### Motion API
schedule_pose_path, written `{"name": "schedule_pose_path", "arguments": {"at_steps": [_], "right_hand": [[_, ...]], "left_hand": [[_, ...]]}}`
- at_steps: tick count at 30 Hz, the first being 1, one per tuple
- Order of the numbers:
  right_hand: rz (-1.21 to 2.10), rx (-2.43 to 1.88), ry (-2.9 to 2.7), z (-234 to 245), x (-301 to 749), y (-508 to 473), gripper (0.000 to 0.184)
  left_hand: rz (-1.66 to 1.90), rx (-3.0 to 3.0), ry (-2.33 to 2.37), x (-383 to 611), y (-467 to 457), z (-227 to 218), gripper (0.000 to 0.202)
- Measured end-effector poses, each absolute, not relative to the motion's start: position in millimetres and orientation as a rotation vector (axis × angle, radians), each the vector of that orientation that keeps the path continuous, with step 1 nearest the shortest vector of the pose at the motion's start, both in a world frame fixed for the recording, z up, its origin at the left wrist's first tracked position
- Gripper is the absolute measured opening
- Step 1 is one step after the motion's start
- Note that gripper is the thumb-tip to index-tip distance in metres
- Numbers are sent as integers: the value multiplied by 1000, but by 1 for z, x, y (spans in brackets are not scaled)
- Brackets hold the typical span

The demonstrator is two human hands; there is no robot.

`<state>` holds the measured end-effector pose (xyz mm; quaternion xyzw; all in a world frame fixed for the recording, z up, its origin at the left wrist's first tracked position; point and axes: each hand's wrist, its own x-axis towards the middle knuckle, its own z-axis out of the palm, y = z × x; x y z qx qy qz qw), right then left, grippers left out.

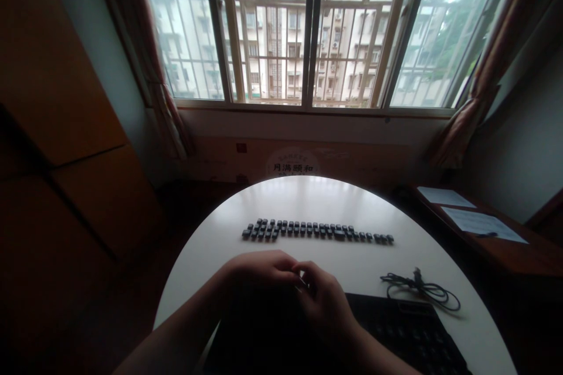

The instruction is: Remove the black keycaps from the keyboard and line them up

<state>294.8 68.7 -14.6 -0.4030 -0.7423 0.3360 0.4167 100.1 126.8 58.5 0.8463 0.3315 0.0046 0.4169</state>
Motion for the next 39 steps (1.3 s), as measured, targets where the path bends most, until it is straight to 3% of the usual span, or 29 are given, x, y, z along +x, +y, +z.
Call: {"name": "schedule_pose_path", "arguments": {"at_steps": [32, 39], "right_hand": [[845, -993, -1840, -17, 295, 68, 26], [831, -947, -1820, -12, 295, 68, 34]], "left_hand": [[52, 2120, 808, 100, 127, 56, 30], [120, 2064, 774, 101, 129, 52, 35]]}}
